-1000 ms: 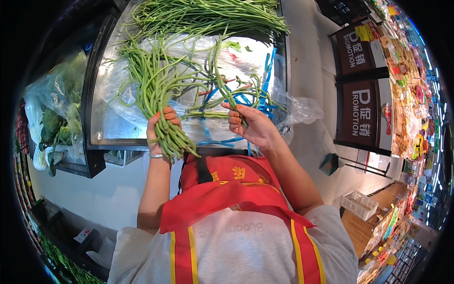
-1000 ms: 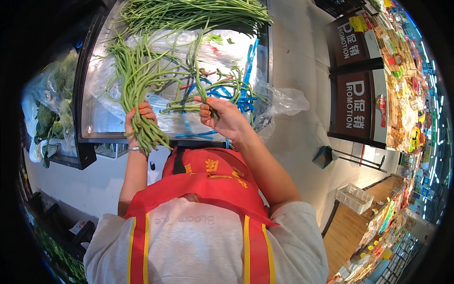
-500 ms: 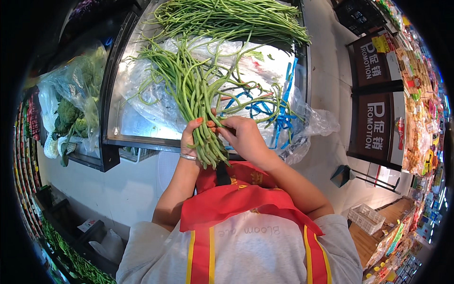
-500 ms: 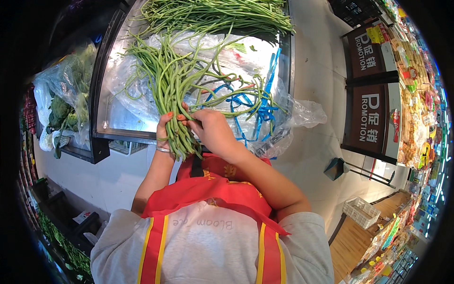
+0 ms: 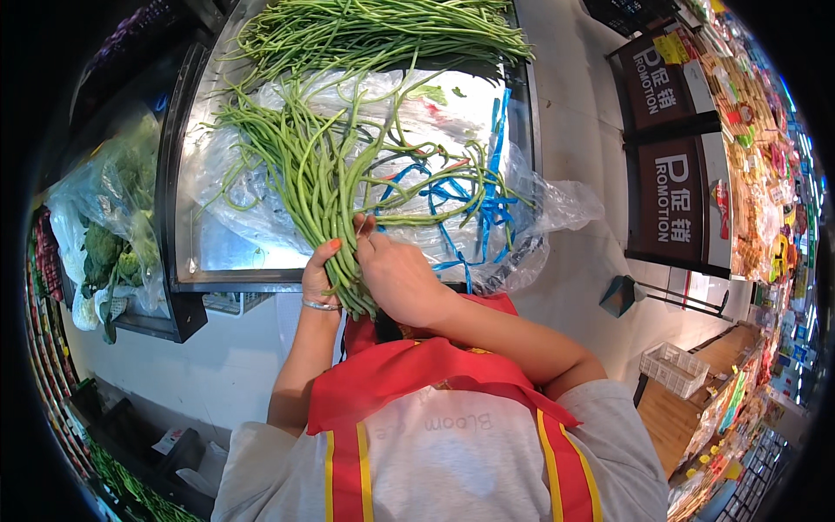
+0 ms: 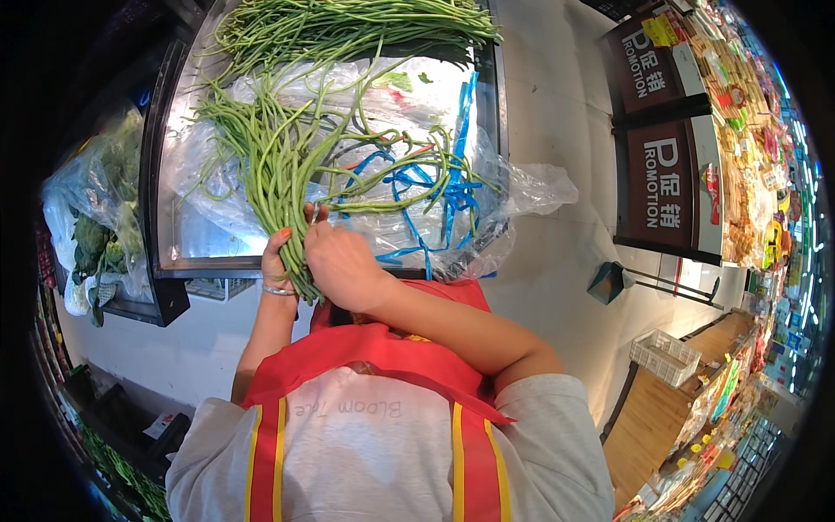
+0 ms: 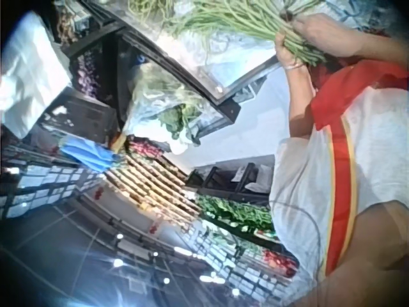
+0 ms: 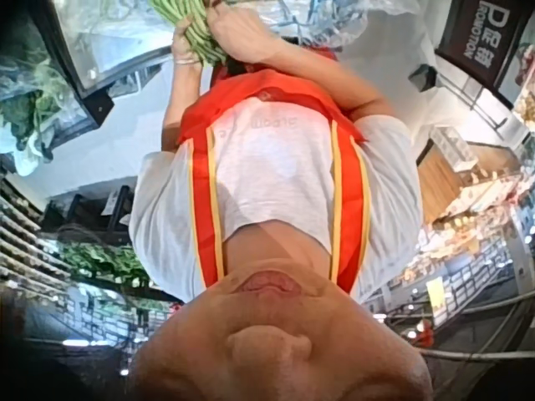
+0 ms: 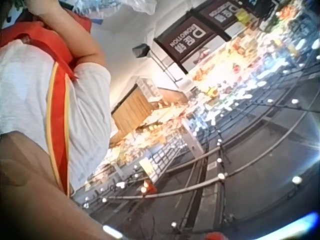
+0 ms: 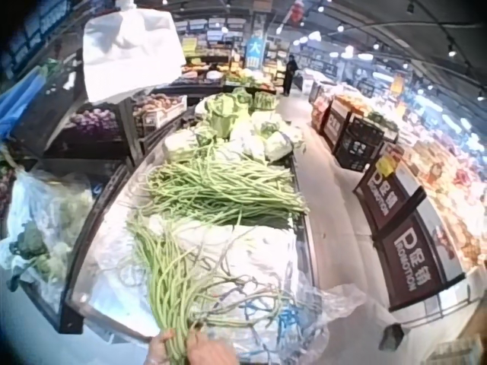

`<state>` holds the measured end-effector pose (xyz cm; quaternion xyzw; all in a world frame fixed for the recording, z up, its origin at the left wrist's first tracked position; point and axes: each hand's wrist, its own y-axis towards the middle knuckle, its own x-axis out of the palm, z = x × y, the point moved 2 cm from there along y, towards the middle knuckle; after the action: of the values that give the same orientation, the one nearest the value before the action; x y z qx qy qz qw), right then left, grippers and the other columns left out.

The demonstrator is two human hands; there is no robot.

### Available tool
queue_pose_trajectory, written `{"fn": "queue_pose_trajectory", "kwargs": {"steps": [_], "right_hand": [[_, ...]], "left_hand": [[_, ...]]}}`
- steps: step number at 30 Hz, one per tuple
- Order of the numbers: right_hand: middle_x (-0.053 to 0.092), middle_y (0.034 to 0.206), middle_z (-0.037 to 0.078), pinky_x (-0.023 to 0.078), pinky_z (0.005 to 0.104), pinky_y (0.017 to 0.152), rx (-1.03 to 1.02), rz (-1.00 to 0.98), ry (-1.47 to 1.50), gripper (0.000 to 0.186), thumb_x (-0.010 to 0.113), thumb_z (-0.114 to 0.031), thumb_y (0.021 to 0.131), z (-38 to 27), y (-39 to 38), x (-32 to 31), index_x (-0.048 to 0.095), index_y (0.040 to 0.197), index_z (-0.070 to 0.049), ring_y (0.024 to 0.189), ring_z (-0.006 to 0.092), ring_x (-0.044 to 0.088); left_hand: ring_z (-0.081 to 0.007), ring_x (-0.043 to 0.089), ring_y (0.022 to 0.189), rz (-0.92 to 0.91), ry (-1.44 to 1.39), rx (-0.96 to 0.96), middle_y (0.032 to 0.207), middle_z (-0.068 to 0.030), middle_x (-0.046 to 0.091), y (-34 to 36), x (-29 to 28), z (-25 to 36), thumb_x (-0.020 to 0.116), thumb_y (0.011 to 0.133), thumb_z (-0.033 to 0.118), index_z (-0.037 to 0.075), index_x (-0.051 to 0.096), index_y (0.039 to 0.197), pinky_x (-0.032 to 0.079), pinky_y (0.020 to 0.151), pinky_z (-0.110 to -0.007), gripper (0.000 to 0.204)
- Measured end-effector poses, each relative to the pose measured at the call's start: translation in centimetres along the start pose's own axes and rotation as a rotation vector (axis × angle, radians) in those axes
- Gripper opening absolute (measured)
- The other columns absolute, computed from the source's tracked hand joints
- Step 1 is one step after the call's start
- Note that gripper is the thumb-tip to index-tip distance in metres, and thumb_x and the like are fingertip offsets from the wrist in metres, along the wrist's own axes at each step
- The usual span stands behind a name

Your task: The person gathers long green beans from a display, aligns them into bundles, and ties them with blue plastic ties. The person then places the tied bundles into a clear plastic bag.

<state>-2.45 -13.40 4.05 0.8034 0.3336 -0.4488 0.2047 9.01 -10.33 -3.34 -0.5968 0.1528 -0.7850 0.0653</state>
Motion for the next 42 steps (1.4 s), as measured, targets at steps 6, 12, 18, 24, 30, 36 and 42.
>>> {"fn": "queue_pose_trajectory", "kwargs": {"steps": [6,12,18,24,30,36,42], "right_hand": [[0.058,0.076,0.017,0.047,0.0351,0.052,-0.226,0.186,0.435,0.02,0.054,-0.013,0.081,1.5,0.9,0.9,0.059,0.093,0.003,0.059,0.0289,0.058],[0.06,0.078,0.014,0.047,0.04,0.062,0.285,0.259,0.304,0.006,0.06,-0.007,0.075,13.4,0.7,5.9,0.061,0.077,-0.001,0.072,0.0318,0.059],[0.055,0.081,0.009,0.046,0.0379,0.068,0.178,0.03,-0.041,0.015,0.069,-0.013,0.066,14.5,0.1,9.4,0.062,0.079,-0.008,0.08,0.0286,0.057],[0.056,0.077,0.009,0.045,0.0391,0.061,0.163,0.112,0.111,0.015,0.067,-0.021,0.071,13.9,-0.1,3.5,0.065,0.082,-0.01,0.072,0.0289,0.057],[0.06,0.083,0.01,0.048,0.0364,0.063,-0.02,0.473,0.214,0.023,0.063,-0.009,0.074,6.9,3.4,-4.6,0.064,0.097,-0.009,0.073,0.0276,0.059],[0.052,0.11,0.013,0.044,0.0341,0.082,-0.449,0.253,0.122,0.046,0.056,-0.001,0.067,0.9,6.3,-2.4,0.053,0.113,0.0,0.096,0.0272,0.049],[0.045,0.125,0.016,0.038,0.0364,0.092,-0.417,0.115,-0.122,0.054,0.05,-0.007,0.073,-0.3,7.0,1.6,0.041,0.124,0.005,0.106,0.0304,0.043]], "left_hand": [[-0.0187,0.052,0.09,-0.121,-0.16,0.171,0.096,-0.0072,0.052,-0.5,-1.8,1.2,0.06,0.071,0.014,-0.001,0.037,0.123,0.032,0.102,-0.047,0.058],[-0.0127,0.052,0.083,-0.248,-0.33,0.127,0.095,-0.0046,0.049,-2.3,0.0,6.0,0.061,0.075,0.008,-0.002,0.037,0.123,0.04,0.091,-0.036,0.055],[-0.0117,0.054,0.078,-0.043,-0.34,0.128,0.091,-0.0038,0.051,-3.2,-0.6,5.4,0.063,0.072,0.004,-0.005,0.039,0.118,0.044,0.086,-0.029,0.052],[-0.0152,0.054,0.086,-0.076,-0.326,0.062,0.097,-0.0059,0.05,-2.7,-1.3,4.4,0.058,0.077,0.008,-0.001,0.04,0.118,0.042,0.088,-0.034,0.046],[-0.0179,0.056,0.083,-0.007,-0.262,0.012,0.096,-0.0092,0.054,-1.9,-0.7,2.8,0.059,0.076,0.008,-0.003,0.045,0.111,0.045,0.085,-0.034,0.039],[-0.0281,0.058,0.089,-0.037,-0.109,-0.066,0.097,-0.0142,0.06,-2.0,-1.4,2.7,0.058,0.081,0.017,-0.003,0.051,0.109,0.05,0.081,-0.039,0.035],[-0.0283,0.057,0.1,0.208,-0.058,-0.008,0.112,-0.0131,0.057,-2.5,-2.4,2.5,0.062,0.082,0.02,0.003,0.045,0.121,0.047,0.087,-0.043,0.045]]}}
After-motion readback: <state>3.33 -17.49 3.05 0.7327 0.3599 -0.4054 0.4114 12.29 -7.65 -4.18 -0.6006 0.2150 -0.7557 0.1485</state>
